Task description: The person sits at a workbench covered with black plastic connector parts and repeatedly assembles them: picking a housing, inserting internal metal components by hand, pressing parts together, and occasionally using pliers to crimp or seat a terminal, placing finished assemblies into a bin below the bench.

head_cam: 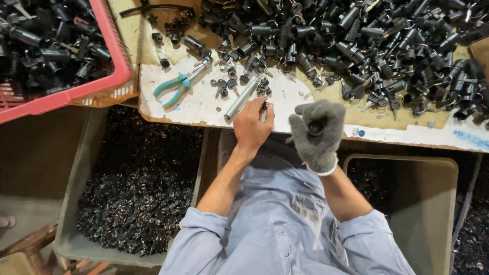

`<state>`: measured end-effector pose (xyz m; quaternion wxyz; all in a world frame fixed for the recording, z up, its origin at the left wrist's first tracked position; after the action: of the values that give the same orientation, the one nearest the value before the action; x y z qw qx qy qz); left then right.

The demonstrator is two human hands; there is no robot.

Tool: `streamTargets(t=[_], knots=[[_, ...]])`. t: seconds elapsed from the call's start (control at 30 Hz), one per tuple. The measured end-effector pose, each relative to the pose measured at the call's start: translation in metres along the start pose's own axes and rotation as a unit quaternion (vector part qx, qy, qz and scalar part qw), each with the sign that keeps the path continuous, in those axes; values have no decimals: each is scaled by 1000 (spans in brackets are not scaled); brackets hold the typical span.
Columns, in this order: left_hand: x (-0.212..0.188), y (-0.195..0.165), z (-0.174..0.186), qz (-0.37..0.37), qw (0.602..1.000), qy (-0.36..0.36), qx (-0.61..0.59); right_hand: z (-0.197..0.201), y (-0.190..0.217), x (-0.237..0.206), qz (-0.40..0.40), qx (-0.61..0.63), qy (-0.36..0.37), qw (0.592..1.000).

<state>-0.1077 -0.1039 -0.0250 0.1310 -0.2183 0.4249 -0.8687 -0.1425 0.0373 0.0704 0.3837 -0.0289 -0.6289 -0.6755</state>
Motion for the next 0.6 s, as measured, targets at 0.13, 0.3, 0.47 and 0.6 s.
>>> streamTargets(t=[0.13, 0.3, 0.47, 0.6], knots=[[9, 2, -4, 19, 999, 30, -30, -1, 10, -4, 67, -113, 26, 991], [11, -2, -9, -1, 1000, 4, 2, 7, 12, -9, 49, -68, 4, 996], [5, -5, -9, -47, 996, -28, 72, 11, 0, -12, 97, -144, -12, 985], [4, -9, -9, -40, 995, -29, 86, 9, -1, -9, 81, -61, -10, 995]])
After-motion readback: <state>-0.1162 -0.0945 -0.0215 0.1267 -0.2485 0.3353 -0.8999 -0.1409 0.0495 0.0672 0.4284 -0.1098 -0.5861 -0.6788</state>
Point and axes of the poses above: each hand's wrist, its own x-axis towards the middle knuckle, its own z-axis out of the back of the hand, y = z × x, the point moved 1 cm from there along x, towards the middle knuckle, and after that the axes turned 12 degrees about y, right-handed, at the moved point
